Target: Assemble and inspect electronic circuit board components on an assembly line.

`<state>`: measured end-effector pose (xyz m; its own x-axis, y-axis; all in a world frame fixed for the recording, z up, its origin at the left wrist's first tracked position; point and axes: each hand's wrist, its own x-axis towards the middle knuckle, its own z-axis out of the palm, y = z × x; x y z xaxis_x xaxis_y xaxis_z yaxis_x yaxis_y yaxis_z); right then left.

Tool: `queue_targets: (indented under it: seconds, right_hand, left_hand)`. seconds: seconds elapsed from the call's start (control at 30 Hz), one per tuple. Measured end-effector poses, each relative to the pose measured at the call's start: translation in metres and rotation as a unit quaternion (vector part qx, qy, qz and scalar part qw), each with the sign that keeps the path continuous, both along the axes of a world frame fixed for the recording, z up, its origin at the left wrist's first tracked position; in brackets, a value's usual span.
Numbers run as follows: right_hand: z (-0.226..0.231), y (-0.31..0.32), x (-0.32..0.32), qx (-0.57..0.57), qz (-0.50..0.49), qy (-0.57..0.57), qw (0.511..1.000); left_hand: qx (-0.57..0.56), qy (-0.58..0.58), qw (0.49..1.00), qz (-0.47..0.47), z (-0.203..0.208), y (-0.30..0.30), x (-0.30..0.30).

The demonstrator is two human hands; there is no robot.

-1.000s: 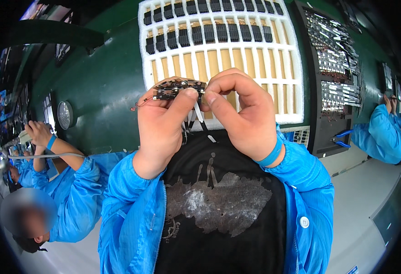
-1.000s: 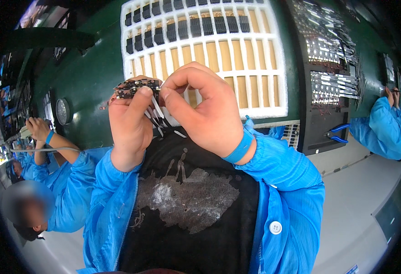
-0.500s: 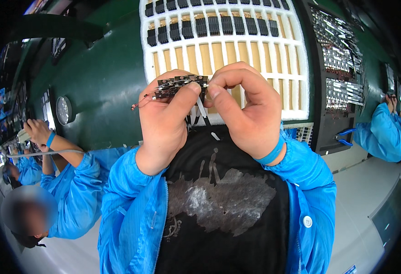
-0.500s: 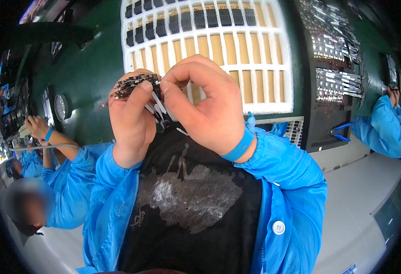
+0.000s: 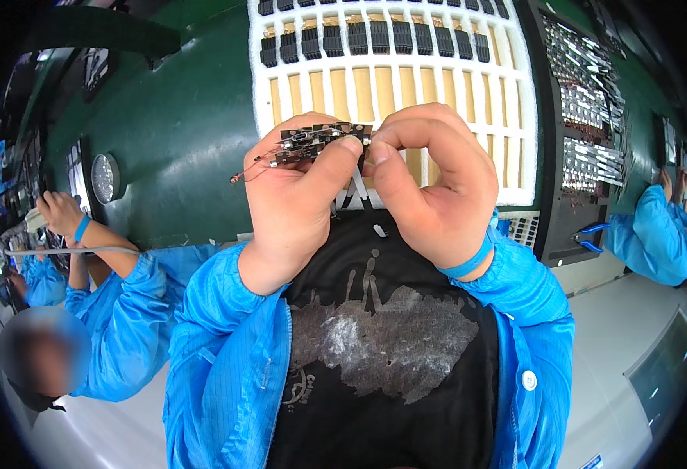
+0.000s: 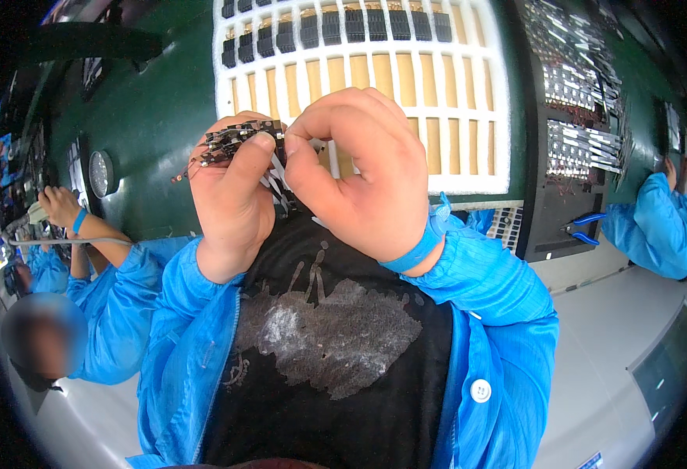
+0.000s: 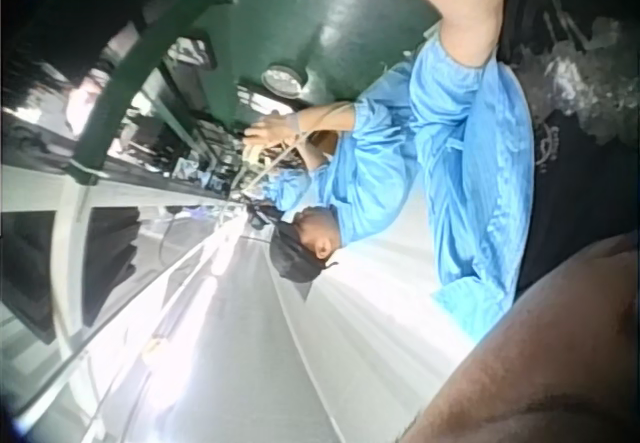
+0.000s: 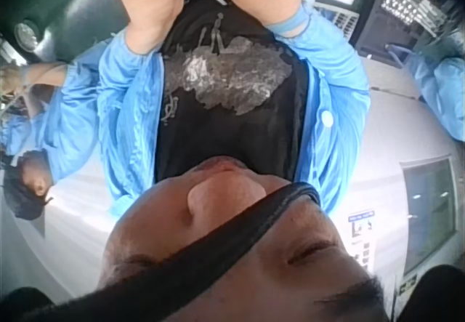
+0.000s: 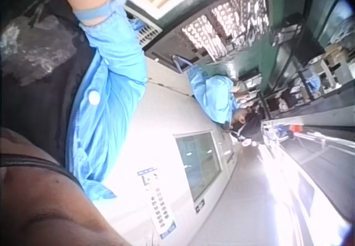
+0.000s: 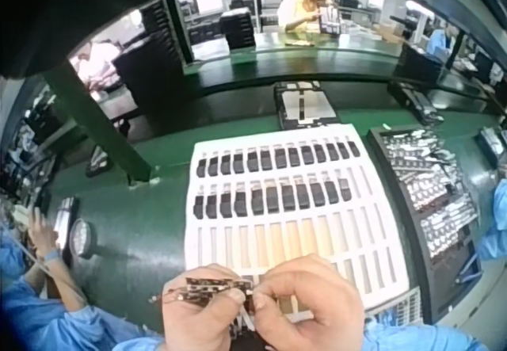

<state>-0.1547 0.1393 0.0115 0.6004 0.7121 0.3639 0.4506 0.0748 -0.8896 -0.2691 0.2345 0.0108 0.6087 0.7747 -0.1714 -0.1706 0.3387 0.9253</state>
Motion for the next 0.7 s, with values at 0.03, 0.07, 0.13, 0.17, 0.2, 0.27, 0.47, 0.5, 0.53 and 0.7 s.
queue_targets:
  seconds: [0.03, 0.07, 0.13, 0.17, 0.2, 0.27, 0.47, 0.5, 0.53, 0.7]
  right_hand:
    - [-0.001, 0.001, 0.0, -0.001, 0.001, 0.0, 1.0]
    - [-0.002, 0.001, 0.001, 0.005, 0.0, -0.022, 1.0]
    - [-0.003, 0.002, 0.001, 0.01, 0.0, -0.044, 0.999]
    - [-0.002, 0.003, 0.001, 0.011, 0.0, -0.067, 0.998]
    - [-0.002, 0.003, 0.001, 0.013, -0.001, -0.089, 0.996]
    - [-0.002, 0.005, 0.003, 0.017, -0.002, -0.114, 0.993]
    - [-0.001, 0.009, 0.002, 0.028, -0.012, -0.151, 0.988]
    - [-0.001, 0.009, 0.003, 0.031, -0.013, -0.151, 0.988]
    - [-0.001, 0.009, 0.003, 0.029, -0.014, -0.15, 0.988]
    - [-0.002, 0.011, 0.005, 0.022, -0.011, -0.144, 0.989]
  left_hand:
    - [-0.001, 0.0, 1.0, 0.001, 0.0, 0.001, 0.0]
    - [0.0, 0.005, 1.0, -0.003, -0.001, 0.001, -0.001]
    - [-0.001, 0.01, 1.0, -0.006, -0.001, 0.002, -0.002]
    - [0.012, 0.014, 1.0, -0.011, 0.0, 0.002, -0.002]
    - [0.024, 0.019, 0.999, -0.016, 0.0, 0.003, -0.003]
    - [0.026, 0.021, 0.999, -0.02, -0.004, 0.004, -0.003]
    - [0.035, 0.011, 0.999, -0.016, -0.004, 0.006, -0.003]
    - [0.037, 0.014, 0.999, -0.023, -0.006, 0.007, -0.003]
    - [0.035, 0.014, 0.999, -0.024, -0.007, 0.007, -0.002]
    - [0.025, 0.015, 0.999, -0.018, -0.01, 0.01, 0.002]
